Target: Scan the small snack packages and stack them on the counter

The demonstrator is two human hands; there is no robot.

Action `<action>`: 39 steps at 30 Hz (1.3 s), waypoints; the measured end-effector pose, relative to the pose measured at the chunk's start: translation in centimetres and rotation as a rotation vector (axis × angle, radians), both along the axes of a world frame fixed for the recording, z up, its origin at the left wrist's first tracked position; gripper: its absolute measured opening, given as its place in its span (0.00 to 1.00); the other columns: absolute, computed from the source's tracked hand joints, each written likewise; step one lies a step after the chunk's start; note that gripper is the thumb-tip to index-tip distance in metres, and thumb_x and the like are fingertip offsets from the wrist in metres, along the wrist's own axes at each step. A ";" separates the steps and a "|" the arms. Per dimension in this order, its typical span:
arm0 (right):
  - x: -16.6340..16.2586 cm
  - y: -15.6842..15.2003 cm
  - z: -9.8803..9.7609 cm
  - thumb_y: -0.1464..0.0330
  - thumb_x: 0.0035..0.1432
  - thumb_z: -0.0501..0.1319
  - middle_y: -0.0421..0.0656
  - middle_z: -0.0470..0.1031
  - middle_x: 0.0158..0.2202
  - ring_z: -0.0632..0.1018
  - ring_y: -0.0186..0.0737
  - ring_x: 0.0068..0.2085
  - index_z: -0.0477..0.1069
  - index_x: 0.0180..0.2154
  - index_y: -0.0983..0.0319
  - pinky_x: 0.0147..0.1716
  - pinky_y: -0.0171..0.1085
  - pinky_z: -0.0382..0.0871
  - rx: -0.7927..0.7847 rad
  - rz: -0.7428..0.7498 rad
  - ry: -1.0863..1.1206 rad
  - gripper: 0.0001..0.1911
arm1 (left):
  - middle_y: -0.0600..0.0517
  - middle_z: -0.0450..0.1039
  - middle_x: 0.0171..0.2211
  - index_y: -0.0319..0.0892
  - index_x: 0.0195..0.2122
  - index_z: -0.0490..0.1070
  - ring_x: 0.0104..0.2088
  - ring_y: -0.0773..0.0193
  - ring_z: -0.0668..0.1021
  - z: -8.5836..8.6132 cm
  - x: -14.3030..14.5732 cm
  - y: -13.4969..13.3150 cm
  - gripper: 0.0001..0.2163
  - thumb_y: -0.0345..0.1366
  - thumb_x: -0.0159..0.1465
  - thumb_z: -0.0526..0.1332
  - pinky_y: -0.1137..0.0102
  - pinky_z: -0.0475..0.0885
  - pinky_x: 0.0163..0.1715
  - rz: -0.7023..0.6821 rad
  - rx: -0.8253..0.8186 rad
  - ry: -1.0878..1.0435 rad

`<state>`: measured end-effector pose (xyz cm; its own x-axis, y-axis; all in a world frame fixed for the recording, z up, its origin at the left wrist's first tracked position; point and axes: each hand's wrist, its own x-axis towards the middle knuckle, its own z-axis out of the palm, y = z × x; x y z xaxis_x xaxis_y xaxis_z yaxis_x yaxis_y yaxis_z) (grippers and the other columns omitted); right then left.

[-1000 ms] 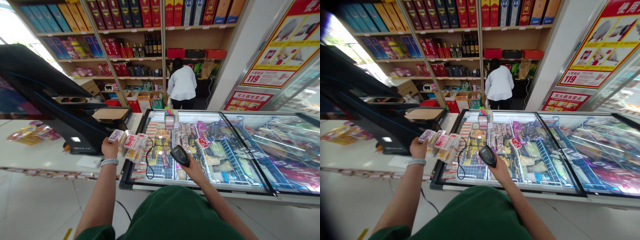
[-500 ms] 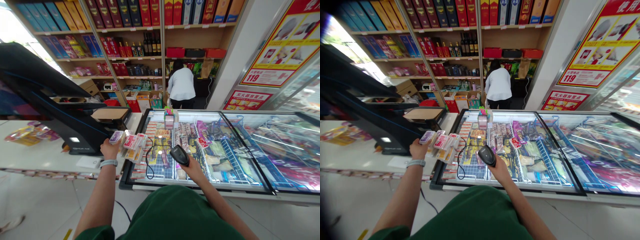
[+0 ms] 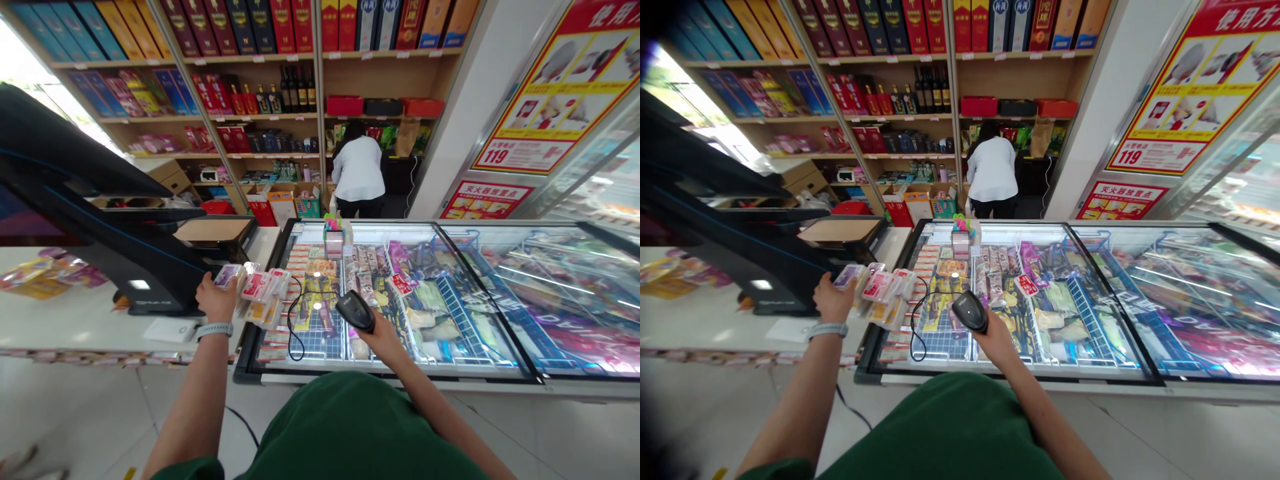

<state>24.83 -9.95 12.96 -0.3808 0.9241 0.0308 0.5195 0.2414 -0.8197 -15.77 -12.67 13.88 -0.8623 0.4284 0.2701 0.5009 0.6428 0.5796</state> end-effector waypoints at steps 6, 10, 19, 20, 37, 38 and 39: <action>0.1 0.0 -0.1 0.69 0.50 0.62 0.48 0.79 0.41 0.79 0.50 0.42 0.71 0.44 0.63 0.41 0.42 0.71 0.008 -0.020 -0.003 0.17 | 0.35 0.62 0.56 0.36 0.61 0.58 0.57 0.43 0.65 0.0 0.9 0.8 0.30 0.46 0.60 0.58 0.50 0.61 0.54 -0.117 0.012 0.149; 0.2 -0.1 0.3 0.69 0.49 0.62 0.49 0.79 0.40 0.79 0.50 0.41 0.71 0.44 0.64 0.40 0.42 0.70 -0.006 -0.030 0.010 0.18 | 0.36 0.62 0.57 0.37 0.60 0.59 0.58 0.44 0.63 0.2 2.3 1.5 0.27 0.44 0.62 0.55 0.49 0.59 0.56 -0.194 0.005 0.213; 0.3 -0.3 0.9 0.69 0.50 0.62 0.48 0.79 0.41 0.79 0.50 0.43 0.71 0.45 0.62 0.41 0.41 0.70 -0.030 -0.041 0.033 0.18 | 0.36 0.60 0.60 0.37 0.61 0.59 0.61 0.45 0.61 -0.2 5.6 3.6 0.27 0.43 0.63 0.55 0.50 0.57 0.58 -0.373 0.027 0.275; 0.3 -0.3 0.9 0.69 0.50 0.62 0.48 0.79 0.41 0.79 0.50 0.43 0.71 0.44 0.63 0.41 0.42 0.70 -0.030 -0.043 0.034 0.17 | 0.36 0.59 0.60 0.37 0.61 0.59 0.61 0.45 0.61 -0.4 6.0 3.8 0.27 0.44 0.63 0.55 0.50 0.56 0.59 -0.394 0.030 0.277; 1.3 -0.4 0.4 0.70 0.49 0.62 0.48 0.79 0.41 0.79 0.49 0.43 0.71 0.46 0.64 0.42 0.41 0.70 -0.059 -0.099 0.083 0.19 | 0.38 0.60 0.60 0.39 0.61 0.58 0.62 0.46 0.61 -3.5 12.2 6.6 0.26 0.42 0.64 0.55 0.49 0.58 0.59 -0.724 -0.004 0.296; 1.4 -0.4 0.3 0.70 0.49 0.62 0.48 0.79 0.41 0.79 0.49 0.43 0.71 0.46 0.63 0.42 0.41 0.70 -0.064 -0.103 0.077 0.19 | 0.38 0.60 0.61 0.39 0.61 0.58 0.62 0.46 0.61 -3.6 12.5 6.7 0.26 0.42 0.64 0.55 0.50 0.59 0.59 -0.737 -0.004 0.304; 1.4 -0.4 0.2 0.70 0.49 0.62 0.48 0.80 0.41 0.79 0.50 0.43 0.71 0.46 0.63 0.42 0.41 0.70 -0.068 -0.107 0.073 0.19 | 0.38 0.60 0.61 0.38 0.62 0.58 0.62 0.47 0.61 -3.6 12.8 6.9 0.26 0.42 0.64 0.54 0.50 0.59 0.59 -0.750 -0.003 0.311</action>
<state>26.27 -10.35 13.19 -0.2795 0.9601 -0.0089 0.4775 0.1310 -0.8688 -2.97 -5.77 10.24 -0.2313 0.8637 0.4479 0.9368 0.0735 0.3421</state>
